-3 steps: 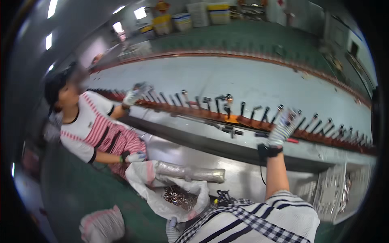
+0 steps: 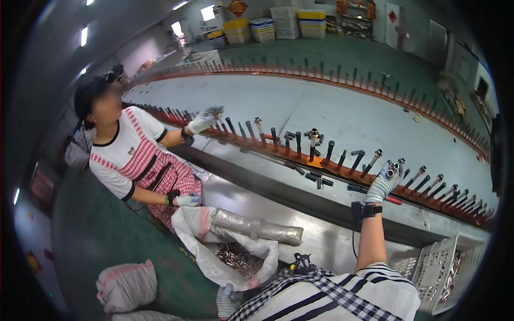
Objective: Sorting small metal components and placing them onto an assembly line fixture.
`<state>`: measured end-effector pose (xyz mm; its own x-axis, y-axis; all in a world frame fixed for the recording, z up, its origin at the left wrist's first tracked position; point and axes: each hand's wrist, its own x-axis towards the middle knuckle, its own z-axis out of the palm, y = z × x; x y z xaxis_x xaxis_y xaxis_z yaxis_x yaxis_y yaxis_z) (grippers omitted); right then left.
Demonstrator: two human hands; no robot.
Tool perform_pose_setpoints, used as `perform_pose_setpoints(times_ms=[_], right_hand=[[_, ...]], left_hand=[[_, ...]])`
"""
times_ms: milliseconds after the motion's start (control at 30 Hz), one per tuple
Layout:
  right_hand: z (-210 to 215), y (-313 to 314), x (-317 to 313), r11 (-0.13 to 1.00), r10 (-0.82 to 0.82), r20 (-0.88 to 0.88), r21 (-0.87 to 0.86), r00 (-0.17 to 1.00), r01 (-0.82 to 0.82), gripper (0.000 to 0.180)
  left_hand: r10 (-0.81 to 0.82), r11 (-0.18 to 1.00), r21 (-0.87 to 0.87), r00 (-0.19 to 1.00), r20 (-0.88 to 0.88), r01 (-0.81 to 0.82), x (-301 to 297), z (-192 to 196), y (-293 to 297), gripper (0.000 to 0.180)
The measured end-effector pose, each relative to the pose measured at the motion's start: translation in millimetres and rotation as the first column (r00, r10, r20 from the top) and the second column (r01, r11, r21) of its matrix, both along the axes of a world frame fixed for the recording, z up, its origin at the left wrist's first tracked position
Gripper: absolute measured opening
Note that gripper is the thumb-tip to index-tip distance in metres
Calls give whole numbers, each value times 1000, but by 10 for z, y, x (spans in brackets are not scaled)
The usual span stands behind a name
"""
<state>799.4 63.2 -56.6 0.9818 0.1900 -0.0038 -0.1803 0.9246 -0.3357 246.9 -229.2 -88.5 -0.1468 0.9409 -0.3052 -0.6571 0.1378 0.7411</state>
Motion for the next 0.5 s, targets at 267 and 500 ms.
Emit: perform_pose_setpoints(times_ms=[267,500], right_hand=[[-20,342,-268,941,288,351,-275,891,-196,42],[331,576,-696,933,213,566,-360,796,7,31]], left_hand=[[117,990,-90,991,69,-111,-71,54,-114,57],[149,989,-40,982,117,-146,-15,244,-23,59]])
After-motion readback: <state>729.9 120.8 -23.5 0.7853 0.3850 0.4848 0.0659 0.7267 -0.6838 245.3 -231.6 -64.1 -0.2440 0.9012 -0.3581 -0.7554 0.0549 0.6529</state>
